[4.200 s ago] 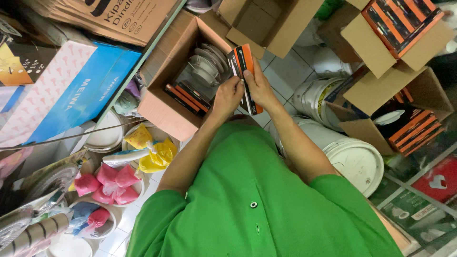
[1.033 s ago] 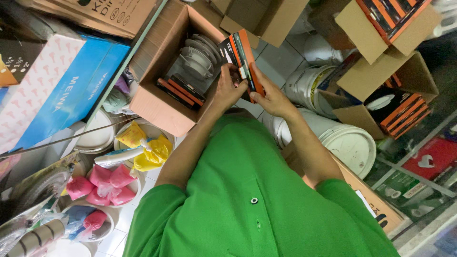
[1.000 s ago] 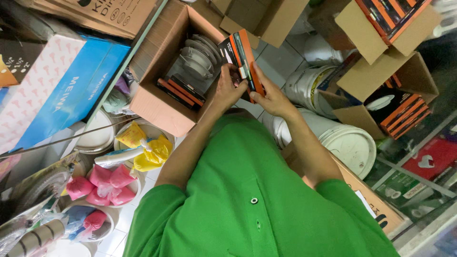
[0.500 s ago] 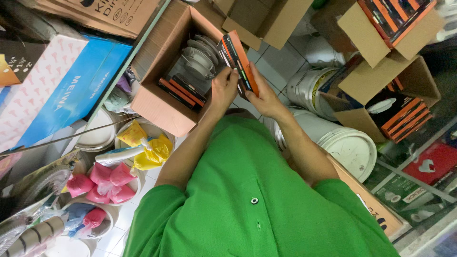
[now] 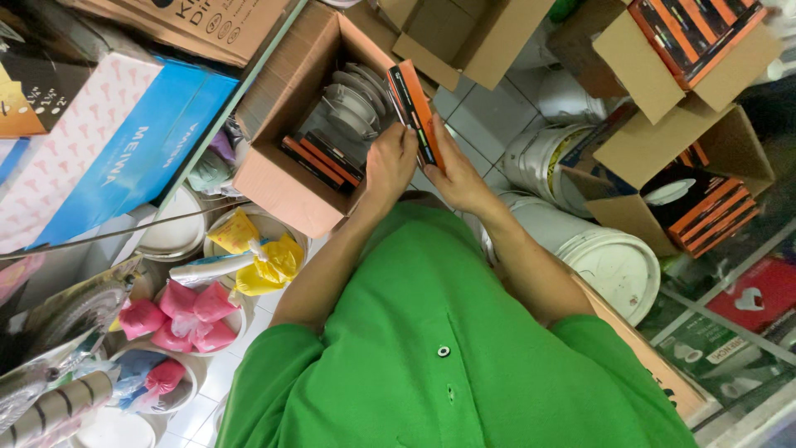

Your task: The person takes a circular white light fixture from a pile, places it inside a black and orange retail box, and inserts instructional papers before closing the box flaps.

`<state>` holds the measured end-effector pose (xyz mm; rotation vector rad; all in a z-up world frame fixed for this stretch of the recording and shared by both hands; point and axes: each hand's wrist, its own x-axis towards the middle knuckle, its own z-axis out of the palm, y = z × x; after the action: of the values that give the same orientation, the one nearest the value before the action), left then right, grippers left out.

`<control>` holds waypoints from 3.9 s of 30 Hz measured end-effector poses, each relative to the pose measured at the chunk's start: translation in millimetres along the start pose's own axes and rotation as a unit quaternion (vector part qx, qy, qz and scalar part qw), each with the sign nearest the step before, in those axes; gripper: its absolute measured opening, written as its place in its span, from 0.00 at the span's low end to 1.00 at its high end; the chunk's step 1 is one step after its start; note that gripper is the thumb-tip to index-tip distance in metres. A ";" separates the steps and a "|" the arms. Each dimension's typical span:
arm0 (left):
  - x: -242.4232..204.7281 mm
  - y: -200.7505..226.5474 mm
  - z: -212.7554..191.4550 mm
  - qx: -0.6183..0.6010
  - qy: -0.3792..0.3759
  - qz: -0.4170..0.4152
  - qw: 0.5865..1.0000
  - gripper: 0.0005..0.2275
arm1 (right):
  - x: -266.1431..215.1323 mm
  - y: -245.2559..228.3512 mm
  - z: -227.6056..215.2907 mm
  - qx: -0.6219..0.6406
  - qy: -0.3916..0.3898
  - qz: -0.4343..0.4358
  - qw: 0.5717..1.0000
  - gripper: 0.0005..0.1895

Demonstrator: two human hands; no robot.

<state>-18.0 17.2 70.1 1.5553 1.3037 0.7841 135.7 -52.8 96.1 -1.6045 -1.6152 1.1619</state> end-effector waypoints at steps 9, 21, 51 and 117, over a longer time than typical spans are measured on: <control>-3.2 -14.4 -2.2 -0.099 -0.035 -0.058 0.993 0.08 | 0.4 7.0 7.7 0.032 0.032 -0.003 0.999 0.46; -5.4 -5.2 -9.0 -0.011 -0.013 -0.001 1.000 0.08 | 2.9 -4.9 10.7 0.004 0.017 0.000 1.000 0.47; 14.1 -3.4 -88.7 0.009 -0.041 0.196 0.980 0.45 | -4.7 -51.2 -89.9 0.051 -0.132 -0.032 0.989 0.40; 6.4 15.0 -20.6 -0.250 0.142 -0.070 0.955 0.21 | 69.7 34.0 -106.6 0.241 -0.043 -0.049 0.968 0.41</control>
<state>-29.4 28.5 91.0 0.9632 1.2725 1.1717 237.1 31.1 102.8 -1.1636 -1.3106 1.4521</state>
